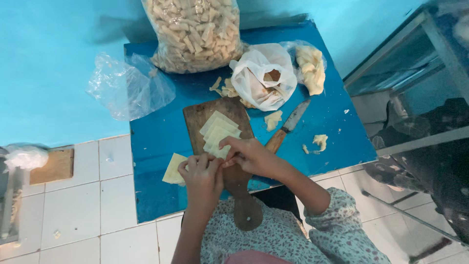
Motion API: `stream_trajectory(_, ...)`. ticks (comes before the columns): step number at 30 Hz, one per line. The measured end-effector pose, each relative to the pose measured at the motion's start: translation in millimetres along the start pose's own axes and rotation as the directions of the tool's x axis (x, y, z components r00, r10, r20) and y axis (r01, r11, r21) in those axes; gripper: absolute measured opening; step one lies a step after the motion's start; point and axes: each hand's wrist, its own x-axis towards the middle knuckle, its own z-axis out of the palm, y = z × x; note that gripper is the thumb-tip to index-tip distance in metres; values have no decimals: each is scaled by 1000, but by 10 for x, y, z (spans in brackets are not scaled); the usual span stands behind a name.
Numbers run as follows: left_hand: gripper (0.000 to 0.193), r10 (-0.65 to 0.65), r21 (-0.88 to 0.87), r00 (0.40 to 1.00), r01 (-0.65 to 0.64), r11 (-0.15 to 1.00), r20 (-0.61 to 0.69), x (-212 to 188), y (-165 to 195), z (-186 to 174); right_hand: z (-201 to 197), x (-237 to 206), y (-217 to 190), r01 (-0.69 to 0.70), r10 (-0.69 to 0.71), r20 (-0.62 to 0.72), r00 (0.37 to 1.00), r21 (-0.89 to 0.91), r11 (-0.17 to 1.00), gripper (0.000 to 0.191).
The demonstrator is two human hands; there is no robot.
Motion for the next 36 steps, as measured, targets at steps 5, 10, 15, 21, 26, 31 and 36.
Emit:
stream_trajectory(5,13,-23,-35,1000,23,999,-1,61,-38,33,52,-45,21,6,-8,-28,1000,-86,996,47)
stream_trajectory(10,15,-58,-28,995,61,998,78,103,-80,46,59,-90,77,301,-332,5,943,-437,848,36)
stream_trajectory(15,11,-48,-19,999,48,999,27,79,-57,33,41,-85,94,345,-380,-4,925,-413,843,35)
stream_trajectory(21,14,-8,5,1000,9,1000,-8,1,-34,-19,55,-49,29,240,-290,-59,955,-416,877,43)
stream_trajectory(26,19,-7,98,1000,7,995,-1,21,-60,16,81,-36,-9,280,-348,-51,936,-491,825,40)
stream_trajectory(31,12,-11,41,999,13,999,-49,28,-49,15,110,-16,16,270,-345,-49,937,-526,806,38)
stream_trajectory(36,15,6,73,999,-3,997,-41,59,-58,18,177,-42,40,252,-366,-89,926,-577,777,42)
